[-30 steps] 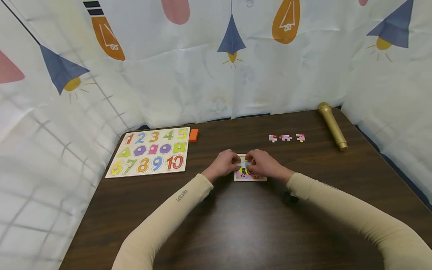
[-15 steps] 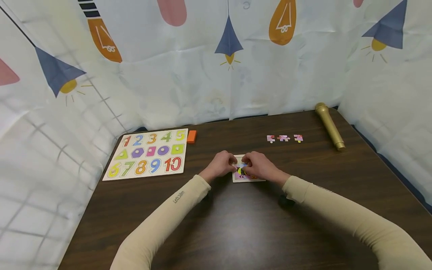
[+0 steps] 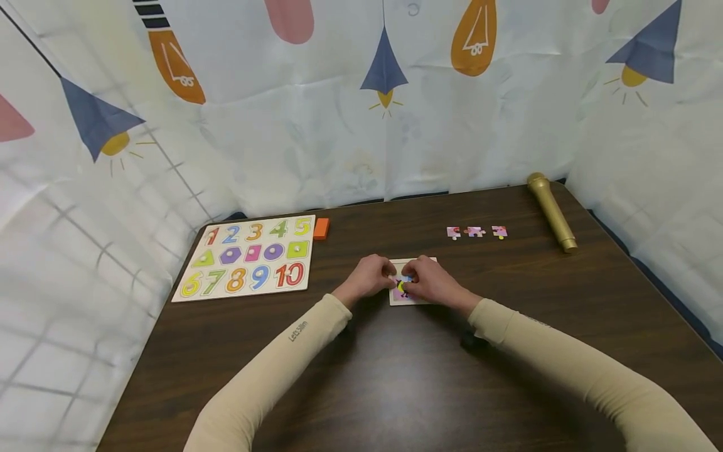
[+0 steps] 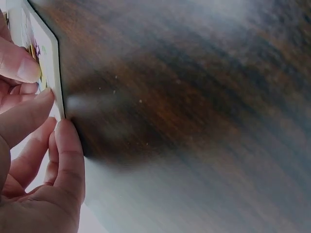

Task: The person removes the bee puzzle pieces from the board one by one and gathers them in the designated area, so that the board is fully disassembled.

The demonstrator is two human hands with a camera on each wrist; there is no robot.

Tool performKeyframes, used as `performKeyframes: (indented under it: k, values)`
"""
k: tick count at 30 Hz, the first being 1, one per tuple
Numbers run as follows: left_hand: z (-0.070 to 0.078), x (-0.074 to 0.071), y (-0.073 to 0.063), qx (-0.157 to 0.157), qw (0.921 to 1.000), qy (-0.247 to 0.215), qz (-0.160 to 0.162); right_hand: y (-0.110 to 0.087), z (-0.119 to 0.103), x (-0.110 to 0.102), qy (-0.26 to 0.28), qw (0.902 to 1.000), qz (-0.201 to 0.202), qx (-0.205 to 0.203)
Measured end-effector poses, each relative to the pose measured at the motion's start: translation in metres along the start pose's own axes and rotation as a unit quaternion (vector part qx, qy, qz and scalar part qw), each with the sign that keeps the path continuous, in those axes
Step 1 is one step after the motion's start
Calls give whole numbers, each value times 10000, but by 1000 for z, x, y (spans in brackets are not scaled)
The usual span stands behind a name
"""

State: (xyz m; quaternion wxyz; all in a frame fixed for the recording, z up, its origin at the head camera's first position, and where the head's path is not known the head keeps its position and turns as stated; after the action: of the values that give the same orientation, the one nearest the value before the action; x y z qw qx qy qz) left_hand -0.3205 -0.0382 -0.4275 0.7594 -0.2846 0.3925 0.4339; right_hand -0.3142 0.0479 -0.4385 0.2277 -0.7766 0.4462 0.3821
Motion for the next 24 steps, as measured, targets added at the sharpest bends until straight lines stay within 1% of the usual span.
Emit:
performKeyframes:
  k: [5,14,24]
  values:
    - [1,1,0,43,9999,-18,-94,1,2,2,50,9999,-90,116]
    - [-1,1,-1,-50,9998,-67,-203,-1,1,3,162,9995,-144,210]
    - [-3,3,1,-45,9998,-48,-200,-2,1,1,278,9995,-58,102]
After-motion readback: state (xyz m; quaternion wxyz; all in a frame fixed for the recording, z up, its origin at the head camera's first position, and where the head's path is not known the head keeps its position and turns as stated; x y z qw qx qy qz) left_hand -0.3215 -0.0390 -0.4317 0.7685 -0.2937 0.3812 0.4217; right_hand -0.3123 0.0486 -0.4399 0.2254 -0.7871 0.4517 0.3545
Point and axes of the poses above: each hand's wrist, its own y-axis towards the middle knuckle, its own x-axis out of the palm, z = x × y, the point moved 10 cm from there along y, towards the middle knuckle
